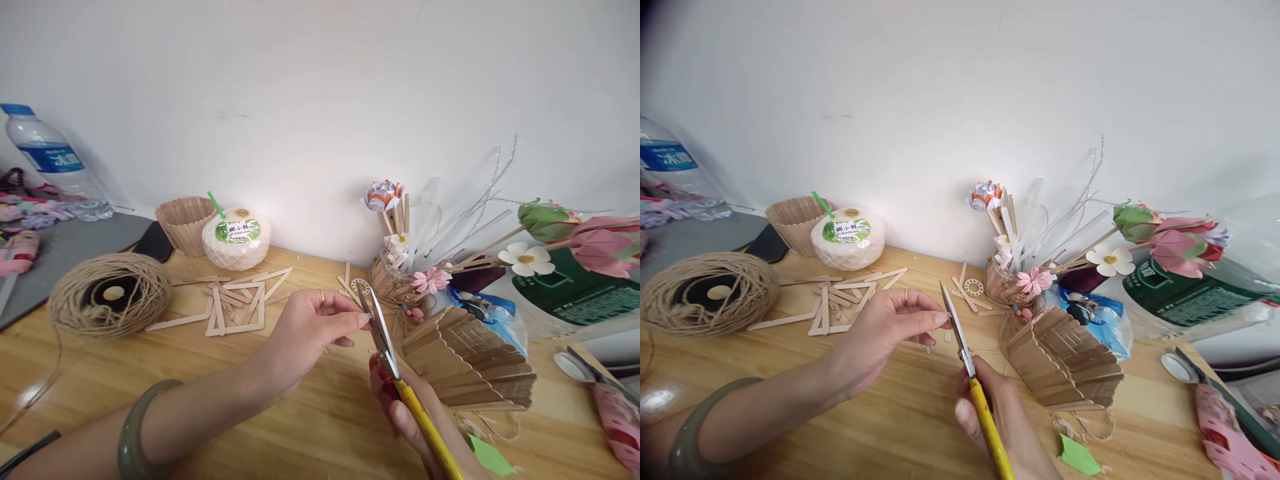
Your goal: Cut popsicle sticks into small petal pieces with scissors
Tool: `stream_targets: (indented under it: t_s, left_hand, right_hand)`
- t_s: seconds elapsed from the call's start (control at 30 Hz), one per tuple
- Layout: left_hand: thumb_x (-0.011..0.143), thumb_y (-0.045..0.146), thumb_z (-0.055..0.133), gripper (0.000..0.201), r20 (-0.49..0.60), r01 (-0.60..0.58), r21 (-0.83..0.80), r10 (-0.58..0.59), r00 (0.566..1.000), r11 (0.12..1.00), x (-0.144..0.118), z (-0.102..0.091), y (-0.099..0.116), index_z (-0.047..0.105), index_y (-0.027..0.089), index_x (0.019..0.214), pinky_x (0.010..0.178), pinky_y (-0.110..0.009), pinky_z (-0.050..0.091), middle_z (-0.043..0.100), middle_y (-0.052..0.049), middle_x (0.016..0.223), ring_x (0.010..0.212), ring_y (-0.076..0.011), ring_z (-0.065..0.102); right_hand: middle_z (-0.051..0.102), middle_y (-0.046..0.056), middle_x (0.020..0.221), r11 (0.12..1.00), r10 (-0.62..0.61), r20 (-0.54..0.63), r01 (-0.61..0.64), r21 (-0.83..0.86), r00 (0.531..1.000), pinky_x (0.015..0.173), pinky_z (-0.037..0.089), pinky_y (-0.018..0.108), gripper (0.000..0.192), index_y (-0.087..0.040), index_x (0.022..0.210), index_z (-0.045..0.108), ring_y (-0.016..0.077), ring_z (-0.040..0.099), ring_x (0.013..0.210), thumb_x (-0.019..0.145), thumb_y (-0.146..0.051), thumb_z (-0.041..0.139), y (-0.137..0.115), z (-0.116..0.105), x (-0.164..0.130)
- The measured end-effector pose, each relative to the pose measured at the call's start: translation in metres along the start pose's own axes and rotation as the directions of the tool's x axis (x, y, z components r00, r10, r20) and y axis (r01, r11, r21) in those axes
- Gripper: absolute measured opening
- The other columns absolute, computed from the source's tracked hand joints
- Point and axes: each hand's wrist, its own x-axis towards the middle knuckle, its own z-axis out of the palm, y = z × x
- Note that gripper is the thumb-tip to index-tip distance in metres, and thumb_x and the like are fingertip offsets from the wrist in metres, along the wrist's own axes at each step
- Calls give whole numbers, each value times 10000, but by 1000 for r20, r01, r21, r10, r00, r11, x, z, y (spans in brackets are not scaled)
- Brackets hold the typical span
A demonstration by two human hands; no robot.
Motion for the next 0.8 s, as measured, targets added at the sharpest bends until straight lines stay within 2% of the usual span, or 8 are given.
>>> stream_targets:
  t_s: [0.23,0.57,0.8]
  left_hand:
    - [623,234,709,103,-10,5,-1,-5,1000,1000,1,0,-2,662,143,631,597,-230,453,675,-21,683,660,-126,588]
    - [619,228,705,90,-14,0,15,0,1000,1000,0,1,-1,662,149,624,603,-234,448,671,-14,663,645,-125,585]
    - [621,212,703,78,-11,4,4,-4,1000,1000,0,0,-2,660,148,623,599,-221,443,676,-6,657,612,-103,567]
  right_hand:
    - [342,-38,631,997,-15,-19,14,-82,1000,495,226,250,578,-213,705,395,142,288,568,738,-784,305,6,0,0]
    - [298,-43,642,993,-42,35,46,-106,999,481,236,236,532,-211,701,365,131,250,566,773,-737,336,12,-6,1]
    - [300,-46,624,991,-40,15,42,-126,999,478,219,232,536,-215,668,351,125,234,556,761,-743,356,8,-6,1]
